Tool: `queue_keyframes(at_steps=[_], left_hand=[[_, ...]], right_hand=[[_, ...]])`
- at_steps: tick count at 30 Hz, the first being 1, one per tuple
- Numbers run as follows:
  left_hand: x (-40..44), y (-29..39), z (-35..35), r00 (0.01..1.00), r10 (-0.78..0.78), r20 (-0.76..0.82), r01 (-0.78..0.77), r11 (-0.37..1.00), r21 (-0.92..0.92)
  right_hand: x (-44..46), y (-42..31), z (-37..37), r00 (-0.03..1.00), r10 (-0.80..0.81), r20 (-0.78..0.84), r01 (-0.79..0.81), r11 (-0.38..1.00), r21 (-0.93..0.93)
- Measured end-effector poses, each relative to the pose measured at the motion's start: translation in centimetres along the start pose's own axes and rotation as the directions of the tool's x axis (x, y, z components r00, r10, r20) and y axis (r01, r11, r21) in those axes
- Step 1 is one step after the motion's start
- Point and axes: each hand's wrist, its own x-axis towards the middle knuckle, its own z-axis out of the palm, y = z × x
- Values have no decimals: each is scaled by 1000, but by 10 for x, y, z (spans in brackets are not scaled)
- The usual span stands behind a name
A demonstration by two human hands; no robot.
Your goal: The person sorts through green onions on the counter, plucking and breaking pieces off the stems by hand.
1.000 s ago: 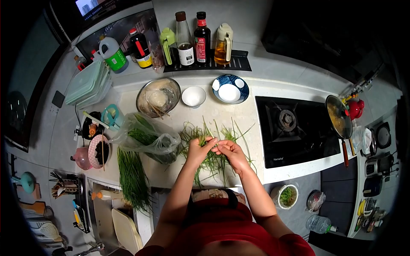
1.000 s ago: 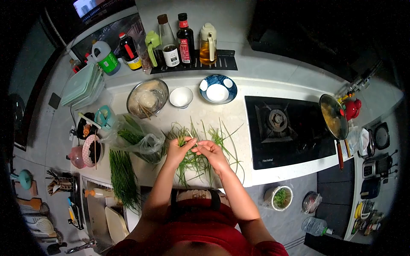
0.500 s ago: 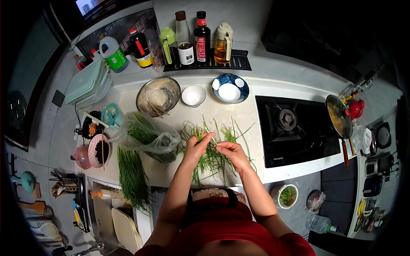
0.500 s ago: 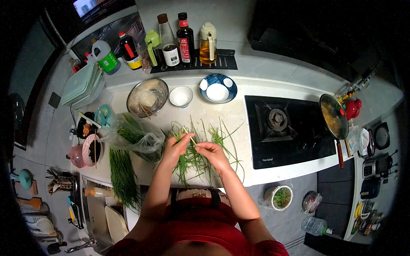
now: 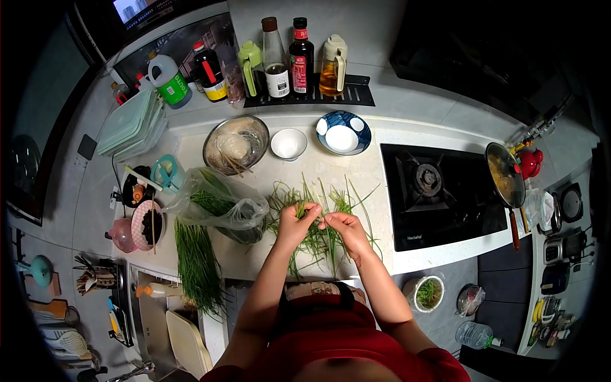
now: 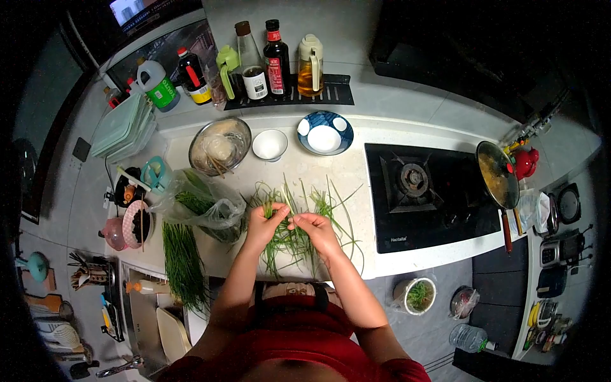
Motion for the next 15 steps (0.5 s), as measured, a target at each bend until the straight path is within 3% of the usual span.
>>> queue_keyframes(at_steps=[4,13,15], left_hand=[[3,-17,2,994,64,-92,-62,998,24],[9,-13,-4,949,62,-310,-48,998,51],[15,-24,-11,924,125,-362,-103,991,82]], right_hand=[[1,2,-2,999,9,36,-11,999,43],[-2,-1,-2,997,53,51,-54,998,28],[-4,-1,-4,996,56,74,-58,998,29]])
